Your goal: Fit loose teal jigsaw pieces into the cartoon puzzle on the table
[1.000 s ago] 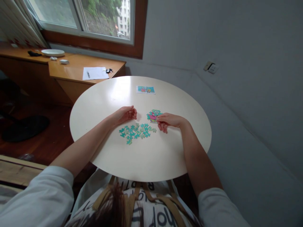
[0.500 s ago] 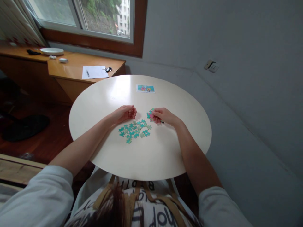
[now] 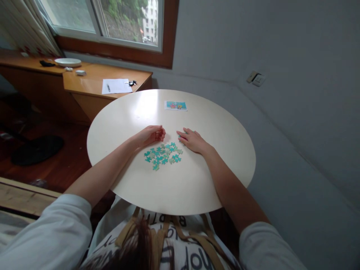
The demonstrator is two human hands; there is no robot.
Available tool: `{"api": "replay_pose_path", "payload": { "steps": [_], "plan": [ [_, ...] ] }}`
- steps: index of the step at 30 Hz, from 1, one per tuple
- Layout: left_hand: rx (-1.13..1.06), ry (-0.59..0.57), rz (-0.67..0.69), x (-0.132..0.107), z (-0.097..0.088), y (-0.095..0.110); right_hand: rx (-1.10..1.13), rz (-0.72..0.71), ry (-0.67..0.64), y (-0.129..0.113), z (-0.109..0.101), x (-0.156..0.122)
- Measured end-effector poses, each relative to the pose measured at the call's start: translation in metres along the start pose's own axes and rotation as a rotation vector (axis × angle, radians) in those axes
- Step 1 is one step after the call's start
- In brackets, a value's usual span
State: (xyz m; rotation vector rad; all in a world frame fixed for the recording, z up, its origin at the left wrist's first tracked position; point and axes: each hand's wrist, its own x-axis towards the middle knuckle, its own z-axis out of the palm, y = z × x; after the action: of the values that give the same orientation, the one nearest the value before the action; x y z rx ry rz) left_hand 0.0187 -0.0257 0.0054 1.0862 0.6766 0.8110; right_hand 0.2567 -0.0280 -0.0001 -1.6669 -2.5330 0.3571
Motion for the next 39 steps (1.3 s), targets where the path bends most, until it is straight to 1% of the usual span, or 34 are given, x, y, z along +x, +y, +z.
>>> {"api": "replay_pose_path", "payload": {
  "steps": [6, 9, 14, 22, 27, 29, 31, 35, 37, 39],
  "plan": [
    [0.019, -0.012, 0.017, 0.000, -0.001, -0.001, 0.158, -0.027, -0.064, 0.032, -0.013, -0.009],
    [0.022, 0.007, 0.016, 0.000, -0.001, -0.001, 0.199, -0.027, -0.074, 0.040, -0.022, -0.015],
    [0.018, 0.047, 0.019, -0.002, -0.003, 0.001, 0.183, -0.027, -0.068, 0.042, -0.031, -0.020],
    [0.019, 0.069, 0.025, -0.005, -0.003, 0.004, 0.140, -0.028, -0.028, 0.050, -0.034, -0.022],
    [0.035, 0.073, 0.013, -0.006, 0.001, 0.006, 0.209, -0.005, 0.041, 0.054, -0.031, -0.022],
    [0.034, 0.078, 0.008, -0.007, 0.001, 0.006, 0.242, 0.032, 0.081, 0.052, -0.030, -0.021],
    [0.032, 0.081, 0.003, -0.007, 0.001, 0.007, 0.227, 0.070, 0.108, 0.051, -0.030, -0.021],
    [0.025, 0.079, -0.005, -0.006, 0.000, 0.006, 0.159, 0.103, 0.091, 0.051, -0.031, -0.021],
    [0.022, 0.079, -0.003, -0.006, 0.000, 0.006, 0.164, 0.105, 0.077, 0.053, -0.030, -0.021],
    [0.021, 0.076, -0.002, -0.006, -0.001, 0.005, 0.202, 0.078, 0.079, 0.055, -0.028, -0.021]
  ]
}}
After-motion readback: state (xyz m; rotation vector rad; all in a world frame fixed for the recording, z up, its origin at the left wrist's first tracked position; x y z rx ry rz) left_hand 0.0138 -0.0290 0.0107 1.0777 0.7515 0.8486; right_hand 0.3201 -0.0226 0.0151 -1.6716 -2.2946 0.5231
